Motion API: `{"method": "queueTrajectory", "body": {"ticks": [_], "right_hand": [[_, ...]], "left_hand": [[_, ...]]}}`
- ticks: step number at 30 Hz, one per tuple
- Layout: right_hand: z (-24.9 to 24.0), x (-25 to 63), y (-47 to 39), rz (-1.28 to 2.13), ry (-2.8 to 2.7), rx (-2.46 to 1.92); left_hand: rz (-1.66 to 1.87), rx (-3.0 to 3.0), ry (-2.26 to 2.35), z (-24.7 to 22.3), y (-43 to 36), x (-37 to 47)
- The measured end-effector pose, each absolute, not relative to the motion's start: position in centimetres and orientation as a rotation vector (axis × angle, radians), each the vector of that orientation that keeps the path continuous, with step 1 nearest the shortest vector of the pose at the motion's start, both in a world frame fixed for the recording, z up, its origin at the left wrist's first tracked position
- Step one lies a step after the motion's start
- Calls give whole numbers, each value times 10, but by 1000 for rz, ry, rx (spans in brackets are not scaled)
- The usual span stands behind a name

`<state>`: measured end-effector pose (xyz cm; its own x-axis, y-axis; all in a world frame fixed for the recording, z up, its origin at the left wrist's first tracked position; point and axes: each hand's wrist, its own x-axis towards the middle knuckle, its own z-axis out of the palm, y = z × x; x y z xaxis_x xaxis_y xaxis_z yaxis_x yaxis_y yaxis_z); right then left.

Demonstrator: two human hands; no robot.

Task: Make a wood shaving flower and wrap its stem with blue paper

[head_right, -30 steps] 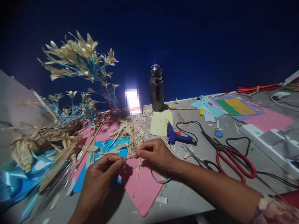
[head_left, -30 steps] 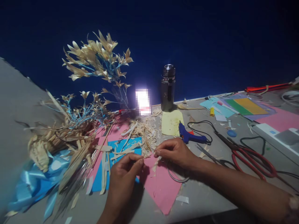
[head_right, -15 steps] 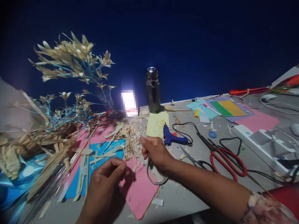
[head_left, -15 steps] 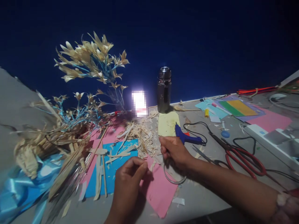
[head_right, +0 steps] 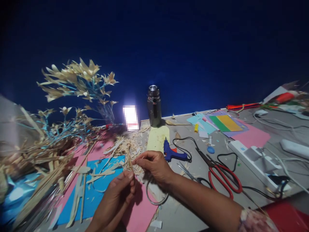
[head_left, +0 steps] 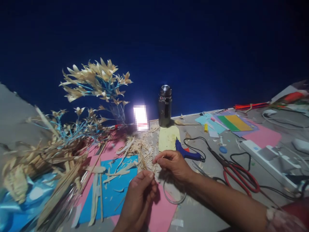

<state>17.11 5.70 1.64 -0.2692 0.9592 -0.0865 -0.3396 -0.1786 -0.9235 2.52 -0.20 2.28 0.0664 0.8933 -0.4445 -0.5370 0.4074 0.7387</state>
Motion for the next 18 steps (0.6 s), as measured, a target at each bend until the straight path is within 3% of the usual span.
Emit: {"method": "queueTrajectory", "body": {"ticks": [7,18], "right_hand": [[21,174,67,1724,-935,-949],[36,196,62,1736,-1070,-1070]], "left_hand": [[1044,592,1083,28,1,36],[1133,1581,1442,41,24,14]]}}
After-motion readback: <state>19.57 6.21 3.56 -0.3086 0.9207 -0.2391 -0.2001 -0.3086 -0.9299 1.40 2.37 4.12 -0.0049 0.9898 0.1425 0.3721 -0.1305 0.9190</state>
